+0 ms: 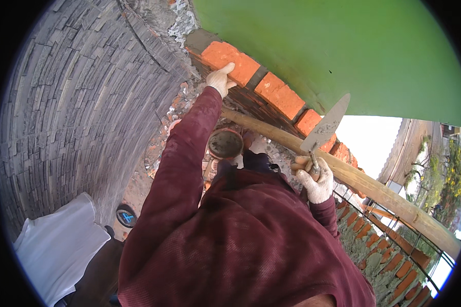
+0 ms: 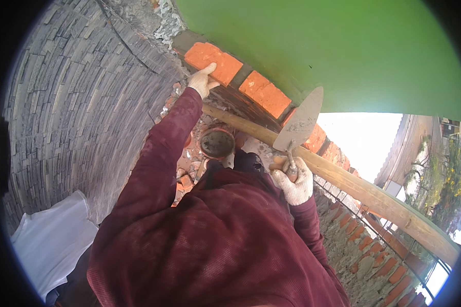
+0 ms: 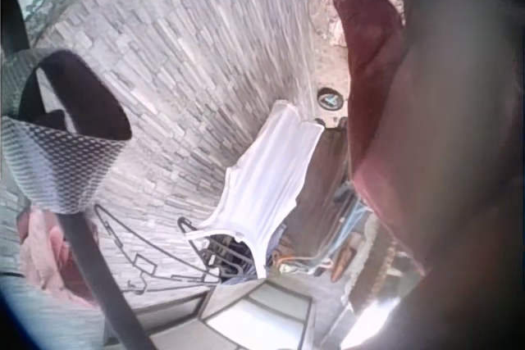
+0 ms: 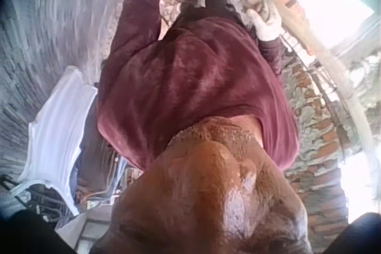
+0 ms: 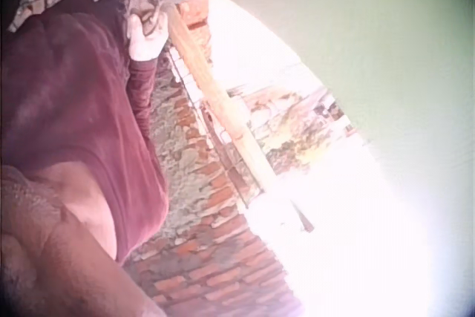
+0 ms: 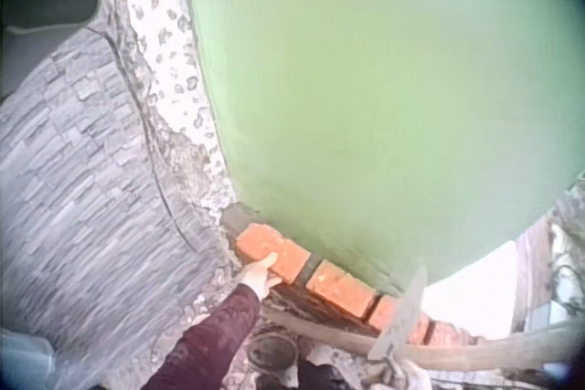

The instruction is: The person scoops mortar from a bucket with a trowel, applies it to a brick wall, and places bricks one by one. The person taps bricks into position and scrapes excess mortar from the joints.

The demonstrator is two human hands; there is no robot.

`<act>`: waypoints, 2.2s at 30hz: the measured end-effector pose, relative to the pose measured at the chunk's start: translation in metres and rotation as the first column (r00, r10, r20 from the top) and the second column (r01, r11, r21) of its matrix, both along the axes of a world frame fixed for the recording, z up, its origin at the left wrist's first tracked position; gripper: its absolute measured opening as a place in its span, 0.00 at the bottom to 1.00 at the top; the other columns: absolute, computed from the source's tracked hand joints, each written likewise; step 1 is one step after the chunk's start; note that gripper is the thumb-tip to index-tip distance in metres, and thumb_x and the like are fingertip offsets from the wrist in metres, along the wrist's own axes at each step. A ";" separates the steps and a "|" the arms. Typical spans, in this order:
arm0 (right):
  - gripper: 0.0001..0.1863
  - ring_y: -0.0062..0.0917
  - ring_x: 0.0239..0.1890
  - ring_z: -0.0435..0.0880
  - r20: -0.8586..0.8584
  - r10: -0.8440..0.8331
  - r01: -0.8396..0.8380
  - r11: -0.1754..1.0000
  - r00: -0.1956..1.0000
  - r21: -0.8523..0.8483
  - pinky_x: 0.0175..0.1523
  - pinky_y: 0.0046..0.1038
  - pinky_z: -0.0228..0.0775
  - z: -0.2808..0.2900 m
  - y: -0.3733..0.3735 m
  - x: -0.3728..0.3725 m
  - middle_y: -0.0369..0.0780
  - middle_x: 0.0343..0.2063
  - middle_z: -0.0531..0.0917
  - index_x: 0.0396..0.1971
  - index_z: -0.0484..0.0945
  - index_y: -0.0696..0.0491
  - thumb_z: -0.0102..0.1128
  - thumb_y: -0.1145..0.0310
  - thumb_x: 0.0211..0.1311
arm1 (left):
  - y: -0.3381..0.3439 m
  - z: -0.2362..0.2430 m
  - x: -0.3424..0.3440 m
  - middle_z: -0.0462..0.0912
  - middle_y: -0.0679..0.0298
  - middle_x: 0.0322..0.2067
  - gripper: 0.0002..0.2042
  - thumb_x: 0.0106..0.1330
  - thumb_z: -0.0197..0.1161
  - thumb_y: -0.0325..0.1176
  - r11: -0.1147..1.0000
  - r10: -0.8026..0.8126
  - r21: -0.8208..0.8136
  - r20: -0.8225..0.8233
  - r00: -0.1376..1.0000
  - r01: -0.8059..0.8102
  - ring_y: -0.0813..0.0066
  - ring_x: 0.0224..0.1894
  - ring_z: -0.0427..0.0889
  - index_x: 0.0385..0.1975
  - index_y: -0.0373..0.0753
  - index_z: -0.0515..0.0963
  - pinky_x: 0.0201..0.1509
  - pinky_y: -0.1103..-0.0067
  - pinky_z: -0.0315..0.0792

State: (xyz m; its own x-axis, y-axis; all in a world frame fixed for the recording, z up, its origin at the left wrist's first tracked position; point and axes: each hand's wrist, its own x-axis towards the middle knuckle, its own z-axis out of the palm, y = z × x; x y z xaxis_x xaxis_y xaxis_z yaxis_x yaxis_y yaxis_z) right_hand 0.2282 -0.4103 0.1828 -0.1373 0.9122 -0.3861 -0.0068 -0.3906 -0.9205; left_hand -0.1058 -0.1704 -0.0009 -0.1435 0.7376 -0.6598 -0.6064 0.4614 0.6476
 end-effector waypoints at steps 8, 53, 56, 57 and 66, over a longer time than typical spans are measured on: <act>0.12 0.24 0.42 0.86 0.220 0.021 -0.023 1.000 0.975 0.003 0.50 0.30 0.77 0.004 0.028 0.008 0.45 0.40 0.88 0.32 0.73 0.58 0.70 0.75 0.55 | 0.031 -0.033 0.022 0.73 0.55 0.61 0.30 0.63 0.73 0.31 0.998 0.033 -0.055 -0.062 0.998 -0.037 0.62 0.58 0.76 0.62 0.30 0.68 0.51 0.67 0.82; 0.22 0.53 0.44 0.84 0.952 0.187 -0.788 0.610 0.243 0.081 0.50 0.49 0.76 -0.136 0.321 -0.151 0.56 0.42 0.84 0.58 0.68 0.52 0.50 0.55 0.72 | 0.035 -0.008 0.021 0.85 0.42 0.46 0.34 0.50 0.76 0.55 0.926 -0.242 -0.376 -0.636 0.733 -0.020 0.52 0.51 0.85 0.44 0.25 0.84 0.56 0.67 0.76; 0.22 0.53 0.44 0.84 0.944 0.172 -0.779 0.615 0.282 0.121 0.50 0.50 0.76 -0.131 0.313 -0.152 0.56 0.43 0.84 0.58 0.69 0.52 0.48 0.54 0.73 | 0.031 -0.006 0.018 0.85 0.42 0.47 0.35 0.51 0.76 0.56 0.930 -0.260 -0.366 -0.616 0.744 0.022 0.51 0.52 0.85 0.45 0.26 0.83 0.57 0.67 0.76; 0.22 0.53 0.44 0.84 0.950 0.210 -0.800 0.597 0.232 0.063 0.50 0.50 0.76 -0.137 0.315 -0.152 0.56 0.43 0.84 0.58 0.69 0.52 0.48 0.54 0.73 | 0.031 -0.006 0.019 0.85 0.42 0.47 0.35 0.51 0.76 0.56 0.935 -0.260 -0.353 -0.609 0.749 0.037 0.51 0.52 0.85 0.45 0.26 0.83 0.57 0.67 0.76; 0.24 0.50 0.46 0.84 0.849 0.091 -0.726 0.570 0.521 0.384 0.50 0.45 0.76 -0.103 0.313 -0.141 0.54 0.43 0.84 0.58 0.73 0.55 0.48 0.54 0.74 | 0.008 -0.047 0.027 0.85 0.57 0.30 0.23 0.58 0.75 0.47 0.964 -0.200 -0.259 -0.557 0.806 0.060 0.70 0.28 0.82 0.34 0.28 0.83 0.38 0.74 0.79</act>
State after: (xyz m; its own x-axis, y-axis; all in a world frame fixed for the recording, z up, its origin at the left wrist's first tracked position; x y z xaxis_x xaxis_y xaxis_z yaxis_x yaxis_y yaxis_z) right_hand 0.0871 -0.0974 0.0796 -0.5607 0.8226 0.0942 0.6934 0.5287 -0.4896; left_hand -0.0789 -0.1625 -0.0483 -0.4600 0.6241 -0.6316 -0.0799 0.6793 0.7295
